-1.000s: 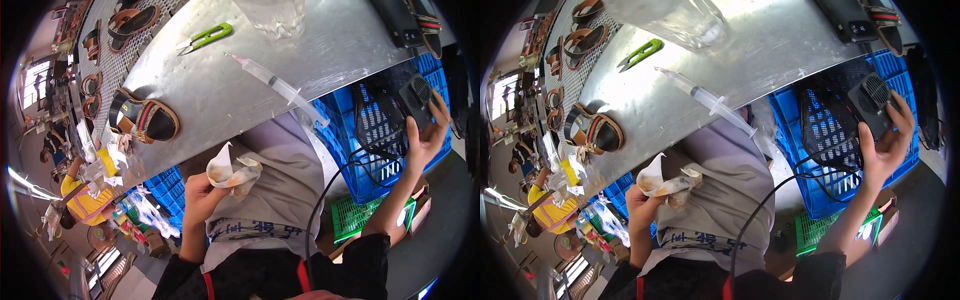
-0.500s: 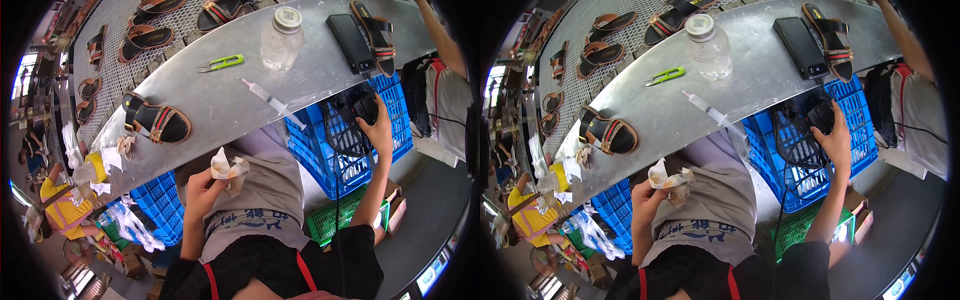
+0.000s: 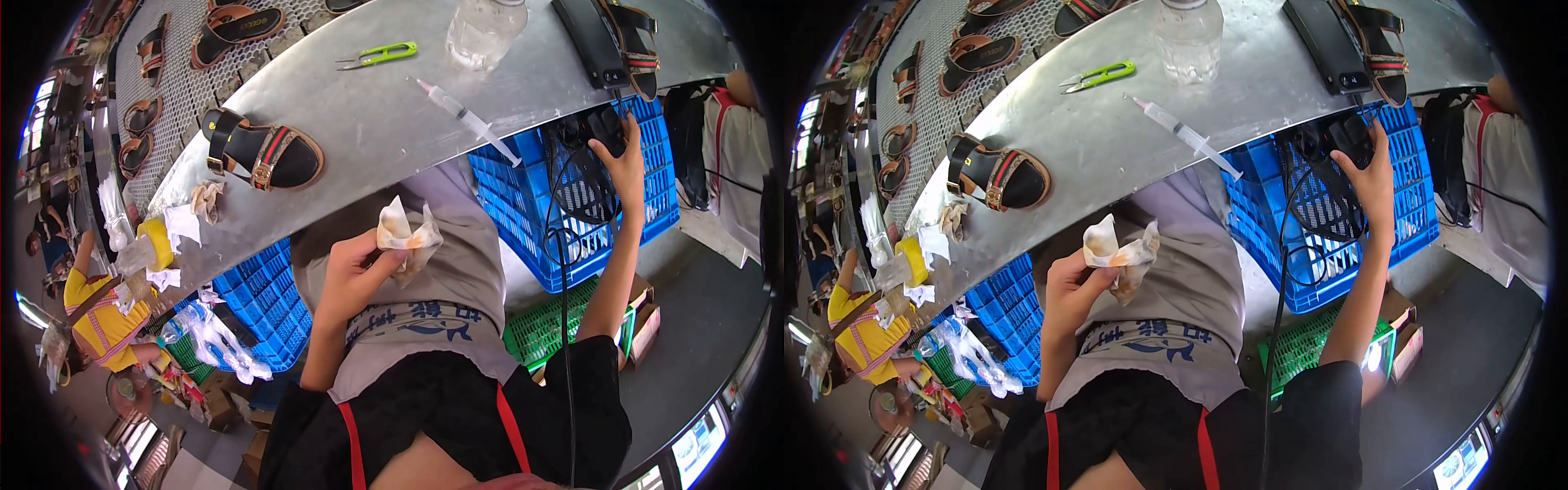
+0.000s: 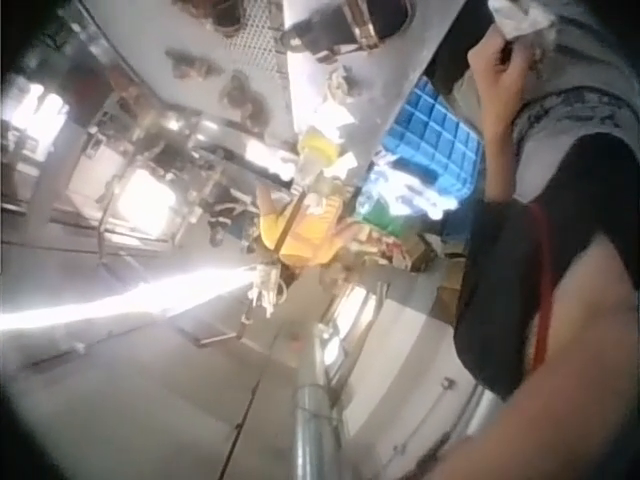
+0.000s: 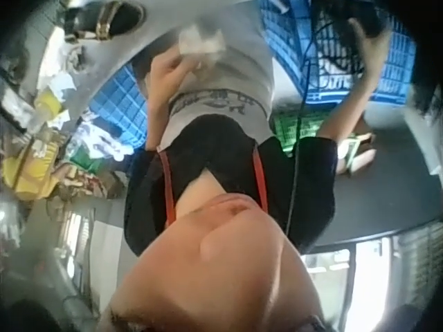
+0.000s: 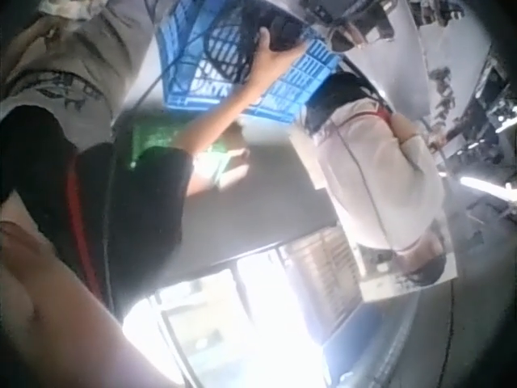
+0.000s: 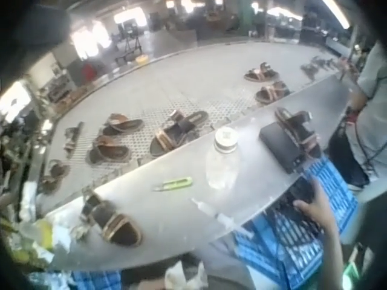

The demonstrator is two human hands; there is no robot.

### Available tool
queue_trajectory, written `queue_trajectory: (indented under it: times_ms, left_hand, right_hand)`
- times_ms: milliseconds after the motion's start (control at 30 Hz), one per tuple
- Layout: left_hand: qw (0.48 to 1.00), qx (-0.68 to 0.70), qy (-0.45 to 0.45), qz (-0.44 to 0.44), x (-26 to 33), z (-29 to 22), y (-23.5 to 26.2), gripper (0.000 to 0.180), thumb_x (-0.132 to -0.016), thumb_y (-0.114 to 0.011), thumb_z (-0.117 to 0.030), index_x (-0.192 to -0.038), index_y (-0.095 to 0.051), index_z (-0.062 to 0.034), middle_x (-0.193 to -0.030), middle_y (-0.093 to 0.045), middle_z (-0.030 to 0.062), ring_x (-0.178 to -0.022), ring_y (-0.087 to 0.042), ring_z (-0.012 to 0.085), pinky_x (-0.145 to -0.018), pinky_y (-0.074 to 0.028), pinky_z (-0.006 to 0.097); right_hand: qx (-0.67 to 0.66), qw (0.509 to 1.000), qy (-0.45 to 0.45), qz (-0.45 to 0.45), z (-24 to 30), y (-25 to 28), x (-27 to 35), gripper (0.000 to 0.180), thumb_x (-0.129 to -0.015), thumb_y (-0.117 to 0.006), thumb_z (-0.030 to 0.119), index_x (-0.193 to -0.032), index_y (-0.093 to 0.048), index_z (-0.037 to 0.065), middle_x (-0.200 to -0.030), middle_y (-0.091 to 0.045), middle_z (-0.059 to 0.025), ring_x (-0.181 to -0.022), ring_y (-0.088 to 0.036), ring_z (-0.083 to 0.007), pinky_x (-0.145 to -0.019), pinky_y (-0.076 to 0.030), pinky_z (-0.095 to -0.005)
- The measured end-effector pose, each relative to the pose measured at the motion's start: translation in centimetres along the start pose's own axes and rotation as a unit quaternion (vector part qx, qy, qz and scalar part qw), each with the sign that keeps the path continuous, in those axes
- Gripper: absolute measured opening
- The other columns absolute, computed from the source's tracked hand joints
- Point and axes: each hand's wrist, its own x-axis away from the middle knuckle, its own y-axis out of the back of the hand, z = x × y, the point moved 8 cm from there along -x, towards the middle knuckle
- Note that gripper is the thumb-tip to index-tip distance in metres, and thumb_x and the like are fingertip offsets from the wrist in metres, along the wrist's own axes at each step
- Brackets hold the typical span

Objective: Applying adhesive to sandals using a syringe and wiping them with a cloth.

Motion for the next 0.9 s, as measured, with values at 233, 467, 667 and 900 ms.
queue_trajectory:
  times_ms: [233,467,667,900]
  left_hand:
    - [1.0,0.015,0.012,0.012,-0.7,-0.1,-0.7,0.019,-0.094,-0.068,-0.011,-0.106,-0.07,0.0033,-0.086,-0.072,0.0039,-0.078,-0.062,0.0065,-0.071,-0.049,0.025]
    - [1.0,0.011,0.01,0.02,-1.1,-1.2,-1.4,0.021,-0.095,-0.067,-0.012,-0.108,-0.069,0.0036,-0.084,-0.069,0.0033,-0.075,-0.057,0.0051,-0.067,-0.046,0.024]
    - [0.997,0.04,-0.021,0.062,-2.3,-4.0,-3.0,0.025,-0.095,-0.067,-0.016,-0.11,-0.068,0.0038,-0.083,-0.067,0.0049,-0.073,-0.055,0.0054,-0.065,-0.046,0.024]
    - [0.996,0.026,-0.047,0.073,-2.8,-4.8,-3.4,0.025,-0.095,-0.066,-0.016,-0.109,-0.067,0.0036,-0.085,-0.068,0.0085,-0.074,-0.059,0.0092,-0.067,-0.048,0.025]
  right_hand:
    - [0.048,0.998,-0.036,-0.027,-0.4,-0.4,0.0,0.09,-0.079,-0.087,0.028,-0.148,-0.038,-0.003,-0.136,-0.057,-0.0278,-0.125,-0.059,-0.0344,-0.106,-0.044,-0.0392]
    - [0.028,0.991,-0.012,-0.132,4.0,3.5,0.8,0.057,-0.091,-0.076,0.025,-0.135,-0.054,-0.003,-0.124,-0.064,-0.0187,-0.114,-0.063,-0.0274,-0.101,-0.047,-0.0371]
    - [-0.103,0.993,-0.008,-0.06,10.4,6.1,3.7,0.019,-0.099,-0.064,0.008,-0.113,-0.068,-0.003,-0.102,-0.07,-0.008,-0.098,-0.065,-0.0131,-0.088,-0.049,-0.0256]
    - [-0.163,0.984,-0.062,0.027,9.6,3.8,5.3,0.016,-0.099,-0.063,0.008,-0.109,-0.069,-0.002,-0.089,-0.071,-0.0069,-0.08,-0.065,-0.0093,-0.076,-0.052,-0.0228]
